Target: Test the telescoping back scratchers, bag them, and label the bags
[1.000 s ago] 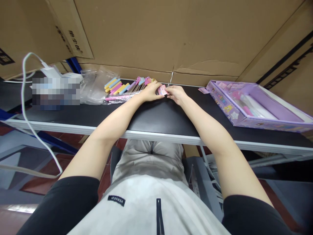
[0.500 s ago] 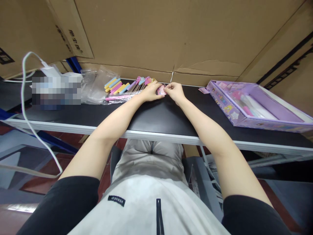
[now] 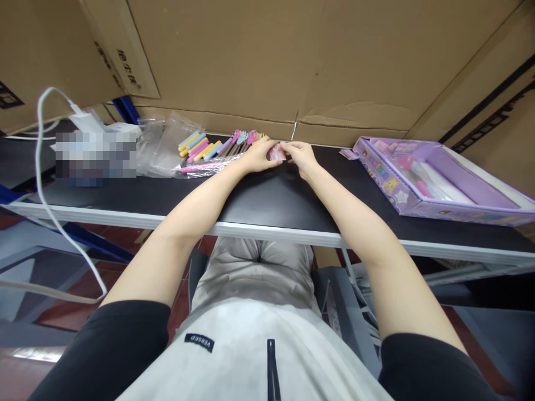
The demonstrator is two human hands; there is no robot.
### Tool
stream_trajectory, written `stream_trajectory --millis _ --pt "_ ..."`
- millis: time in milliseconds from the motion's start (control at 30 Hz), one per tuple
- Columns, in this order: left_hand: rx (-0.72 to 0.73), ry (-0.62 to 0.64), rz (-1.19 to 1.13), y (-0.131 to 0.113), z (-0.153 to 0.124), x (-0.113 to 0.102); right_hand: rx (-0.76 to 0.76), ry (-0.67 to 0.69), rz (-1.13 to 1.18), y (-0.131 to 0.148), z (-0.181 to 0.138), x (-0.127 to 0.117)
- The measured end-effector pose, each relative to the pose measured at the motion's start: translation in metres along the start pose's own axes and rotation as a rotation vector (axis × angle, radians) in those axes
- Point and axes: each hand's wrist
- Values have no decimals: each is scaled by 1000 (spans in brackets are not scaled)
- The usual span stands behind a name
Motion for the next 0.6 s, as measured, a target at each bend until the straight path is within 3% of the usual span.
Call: stream_trajectory --millis 200,333,600 --pt "-18 -62 -47 3 2 1 110 16 148 -1 1 3" --pt "-47 -37 -76 3 2 -3 167 65 137 0 0 4" --pt "-266 78 -39 24 -6 -48 163 -79 64 -2 11 -7"
Point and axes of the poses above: each hand's wrist, its own z-axis towards the middle knuckle, its own x-axis out of the palm, y = z × x, and after that the axes turned 5 degrees about -z, right-handed
